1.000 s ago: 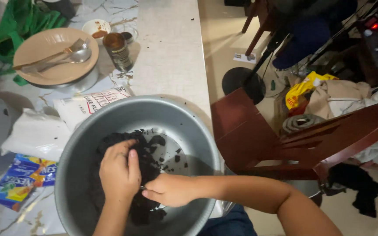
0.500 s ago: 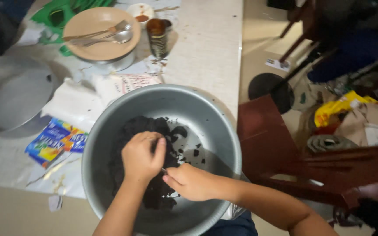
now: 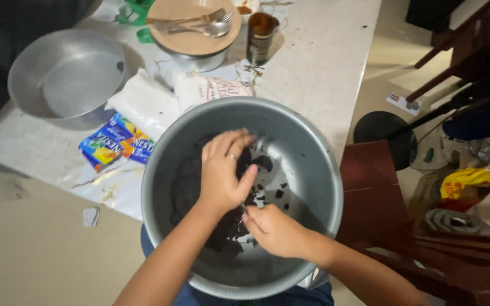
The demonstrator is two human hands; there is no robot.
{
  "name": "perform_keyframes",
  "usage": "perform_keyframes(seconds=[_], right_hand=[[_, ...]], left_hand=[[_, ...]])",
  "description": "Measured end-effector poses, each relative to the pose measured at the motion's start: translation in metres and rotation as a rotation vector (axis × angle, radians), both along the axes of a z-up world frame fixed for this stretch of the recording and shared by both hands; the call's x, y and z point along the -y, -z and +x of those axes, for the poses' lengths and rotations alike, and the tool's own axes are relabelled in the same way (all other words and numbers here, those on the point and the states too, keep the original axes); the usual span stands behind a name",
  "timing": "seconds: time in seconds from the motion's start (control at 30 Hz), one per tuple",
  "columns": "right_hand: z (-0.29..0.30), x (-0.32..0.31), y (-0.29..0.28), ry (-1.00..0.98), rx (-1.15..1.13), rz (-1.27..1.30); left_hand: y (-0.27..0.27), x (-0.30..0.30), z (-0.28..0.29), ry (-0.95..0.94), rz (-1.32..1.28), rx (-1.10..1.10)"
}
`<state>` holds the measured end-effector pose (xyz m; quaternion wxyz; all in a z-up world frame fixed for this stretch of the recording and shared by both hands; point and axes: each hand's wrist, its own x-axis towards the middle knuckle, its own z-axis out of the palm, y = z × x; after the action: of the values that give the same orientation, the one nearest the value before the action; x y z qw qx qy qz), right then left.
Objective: Breaking down cake into crumbs in a bowl using hands and a measuring cup.
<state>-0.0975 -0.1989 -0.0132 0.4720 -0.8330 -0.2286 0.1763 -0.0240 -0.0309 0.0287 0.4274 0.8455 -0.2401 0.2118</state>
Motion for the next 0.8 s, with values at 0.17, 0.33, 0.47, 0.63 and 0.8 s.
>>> perform_keyframes(seconds=[0.17,0.33,0.47,0.63,0.8], right_hand=[[0.009,0.001,-0.013,0.023,-0.067,0.064],[0.007,0.002,-0.011,-0.012,-0.009,0.118],[0.009,0.011,0.008,-0.06,0.041,0.048],[0.012,0.017,0.011,0.09,-0.407,0.169],[0.015,0.024,0.033,0.129,-0.676,0.522]], left_hand=[[-0.006,0.007,-0.016,-0.066,0.131,0.088],[0.006,-0.006,-0.008,-0.062,0.14,0.077],[0.014,-0.013,0.008,-0.2,0.146,-0.002],[0.046,-0.042,0.04,-0.332,0.041,-0.21],[0.016,-0.06,0.029,0.798,-1.453,-0.716]])
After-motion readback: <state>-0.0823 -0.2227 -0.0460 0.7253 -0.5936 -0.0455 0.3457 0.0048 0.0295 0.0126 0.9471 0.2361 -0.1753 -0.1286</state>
